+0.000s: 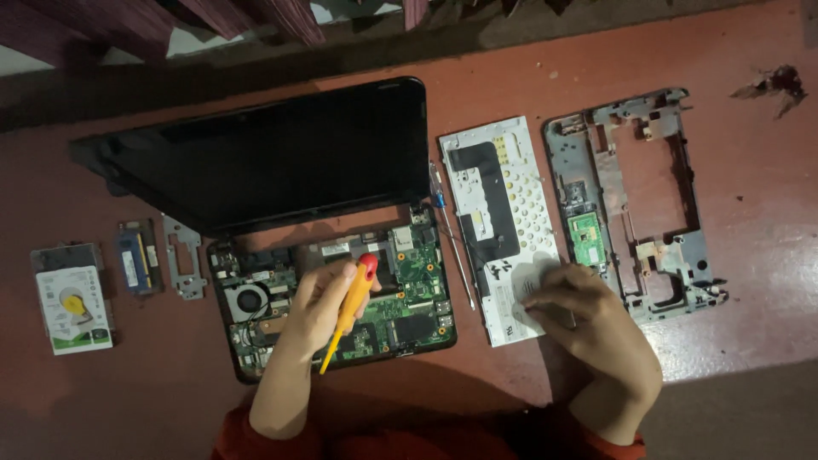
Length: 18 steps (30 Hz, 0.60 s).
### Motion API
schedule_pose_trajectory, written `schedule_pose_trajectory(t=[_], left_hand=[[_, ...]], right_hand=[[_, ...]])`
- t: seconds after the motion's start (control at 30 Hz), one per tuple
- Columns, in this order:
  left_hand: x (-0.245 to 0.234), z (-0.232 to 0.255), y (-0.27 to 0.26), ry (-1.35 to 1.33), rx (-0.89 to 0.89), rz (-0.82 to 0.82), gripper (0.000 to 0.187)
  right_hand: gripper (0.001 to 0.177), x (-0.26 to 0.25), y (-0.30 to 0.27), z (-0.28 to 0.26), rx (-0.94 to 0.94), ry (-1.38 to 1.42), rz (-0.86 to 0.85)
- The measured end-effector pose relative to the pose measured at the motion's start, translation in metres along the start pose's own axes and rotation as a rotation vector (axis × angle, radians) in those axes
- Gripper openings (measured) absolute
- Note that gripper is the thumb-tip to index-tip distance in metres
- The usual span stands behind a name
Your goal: Disassembling a laptop by removing screws and internal components using a screwdriver.
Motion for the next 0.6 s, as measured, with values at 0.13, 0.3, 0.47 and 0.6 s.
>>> schedule_pose_trajectory(t=[0.13, 0.3, 0.47, 0.6], left_hand=[[-0.001, -0.002, 0.001, 0.000, -0.027, 0.002, 0.049], [0.000, -0.006, -0.001, -0.028, -0.103, 0.060, 0.051], [0.004, 0.004, 0.000, 0.017, -0.024, 0.014, 0.052], [-0.001, -0.012, -0.001, -0.047, 0.068, -0.040, 0.051]], right_hand=[[0.022, 0.000, 0.000, 0.001, -0.019, -0.016, 0.000], [0.020, 0.002, -0.007, 0.008, 0.062, 0.040, 0.017], [0.019, -0.003, -0.011, 0.007, 0.112, 0.106, 0.062], [0.017, -0.009, -0.011, 0.003, 0.173, 0.149, 0.172]])
Point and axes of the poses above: each hand's wrist, its own y-axis towards the middle knuckle, its own x-axis out of the palm, z = x × y, the point moved 2 cm from there along y, towards the middle knuckle, and after that the axes turned 8 degrees about z, right-handed, at the moved point
